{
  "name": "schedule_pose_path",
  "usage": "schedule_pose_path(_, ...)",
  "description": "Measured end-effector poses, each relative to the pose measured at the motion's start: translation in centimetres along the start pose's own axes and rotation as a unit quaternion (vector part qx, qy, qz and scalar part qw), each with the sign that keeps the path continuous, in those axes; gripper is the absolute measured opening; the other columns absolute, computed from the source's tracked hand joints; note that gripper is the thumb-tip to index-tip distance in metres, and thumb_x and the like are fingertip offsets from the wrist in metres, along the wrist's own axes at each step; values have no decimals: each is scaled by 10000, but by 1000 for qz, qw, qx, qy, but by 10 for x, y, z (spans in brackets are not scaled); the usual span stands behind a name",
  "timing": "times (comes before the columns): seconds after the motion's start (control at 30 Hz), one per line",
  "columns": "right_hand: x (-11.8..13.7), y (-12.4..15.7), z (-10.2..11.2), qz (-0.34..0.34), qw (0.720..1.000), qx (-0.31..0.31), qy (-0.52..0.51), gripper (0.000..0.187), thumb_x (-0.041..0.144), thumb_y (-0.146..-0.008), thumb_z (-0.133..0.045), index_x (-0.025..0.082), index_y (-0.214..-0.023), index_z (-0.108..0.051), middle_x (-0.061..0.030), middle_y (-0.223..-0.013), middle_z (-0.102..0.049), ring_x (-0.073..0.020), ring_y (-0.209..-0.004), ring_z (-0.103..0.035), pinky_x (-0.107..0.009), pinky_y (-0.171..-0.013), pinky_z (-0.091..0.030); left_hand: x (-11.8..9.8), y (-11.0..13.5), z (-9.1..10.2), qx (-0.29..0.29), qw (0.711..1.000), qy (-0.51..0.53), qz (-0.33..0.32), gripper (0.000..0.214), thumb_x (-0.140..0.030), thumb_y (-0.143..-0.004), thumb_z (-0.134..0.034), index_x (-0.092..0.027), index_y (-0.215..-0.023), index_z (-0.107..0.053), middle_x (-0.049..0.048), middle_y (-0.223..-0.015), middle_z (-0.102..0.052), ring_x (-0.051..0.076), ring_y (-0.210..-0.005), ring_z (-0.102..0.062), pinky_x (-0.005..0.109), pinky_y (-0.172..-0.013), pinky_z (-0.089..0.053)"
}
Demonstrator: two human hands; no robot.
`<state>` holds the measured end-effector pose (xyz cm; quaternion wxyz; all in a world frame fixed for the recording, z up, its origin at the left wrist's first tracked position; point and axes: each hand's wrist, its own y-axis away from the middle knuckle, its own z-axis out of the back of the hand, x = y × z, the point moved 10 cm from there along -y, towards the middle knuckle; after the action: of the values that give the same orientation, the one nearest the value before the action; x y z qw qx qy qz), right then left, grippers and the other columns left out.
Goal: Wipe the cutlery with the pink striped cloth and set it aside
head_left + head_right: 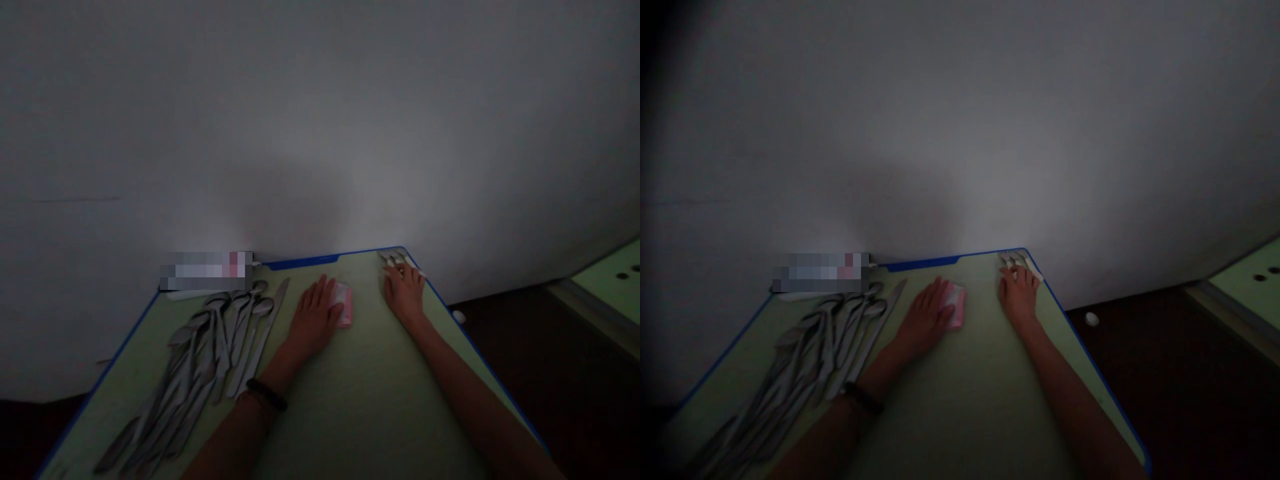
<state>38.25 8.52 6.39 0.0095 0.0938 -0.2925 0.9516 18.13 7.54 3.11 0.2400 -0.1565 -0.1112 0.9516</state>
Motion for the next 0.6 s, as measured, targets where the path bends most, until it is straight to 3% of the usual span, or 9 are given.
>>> schedule_pose_path(0.1, 42, 9, 3, 75, 993, 29, -89, 309, 230, -879, -403, 222, -1137, -573, -100, -1074, -525, -225, -985, -447, -372, -861, -326, 6, 5, 2, -2, 1000, 9, 14, 579, -429, -938, -265, -95, -1405, -191, 195, -1486, -208, 268, -1357, -237, 431, -1077, -255)
schedule_pose_path(0.2, 82, 17, 6, 116, 975, 49, -185, 311, 251, -904, -367, 193, -1143, -557, -99, -1033, -535, -201, -968, -470, -337, -860, -364, 14, 10, 15, 2, 1000, 7, 6, 556, -376, -942, -259, -63, -1396, -195, 208, -1452, -283, 256, -1355, -245, 417, -1055, -297)
schedule_pose_path(0.33, 129, 23, -14, 168, 950, 118, -233, 278, 331, -896, -408, 192, -1055, -589, -84, -955, -556, -194, -931, -484, -324, -845, -384, 31, 15, 51, 64, 997, -19, -34, 408, -342, -921, -334, -160, -1266, -457, 120, -1291, -527, 231, -1230, -439, 379, -1020, -334)
schedule_pose_path(0.43, 146, 17, -39, 168, 952, 144, -213, 262, 374, -848, -491, 196, -1007, -597, -82, -943, -558, -204, -923, -485, -341, -830, -382, 79, 24, 76, 152, 986, -14, 67, 346, -374, -905, -357, -204, -1107, -582, 84, -1096, -649, 219, -970, -608, 325, -823, -447)
schedule_pose_path(0.5, 149, 10, -51, 152, 958, 138, -198, 270, 385, -838, -500, 191, -1002, -591, -83, -943, -559, -205, -920, -485, -343, -826, -379, 113, 37, 86, 212, 969, -16, 130, 323, -413, -879, -396, -212, -970, -631, 70, -969, -683, 217, -868, -628, 298, -736, -451)
schedule_pose_path(0.6, 150, 6, -58, 139, 964, 126, -187, 274, 389, -839, -490, 193, -1004, -586, -82, -946, -556, -204, -915, -487, -339, -819, -376, 153, 52, 97, 243, 955, -11, 169, 262, -401, -828, -473, -209, -849, -651, 48, -875, -698, 200, -801, -632, 262, -686, -441)
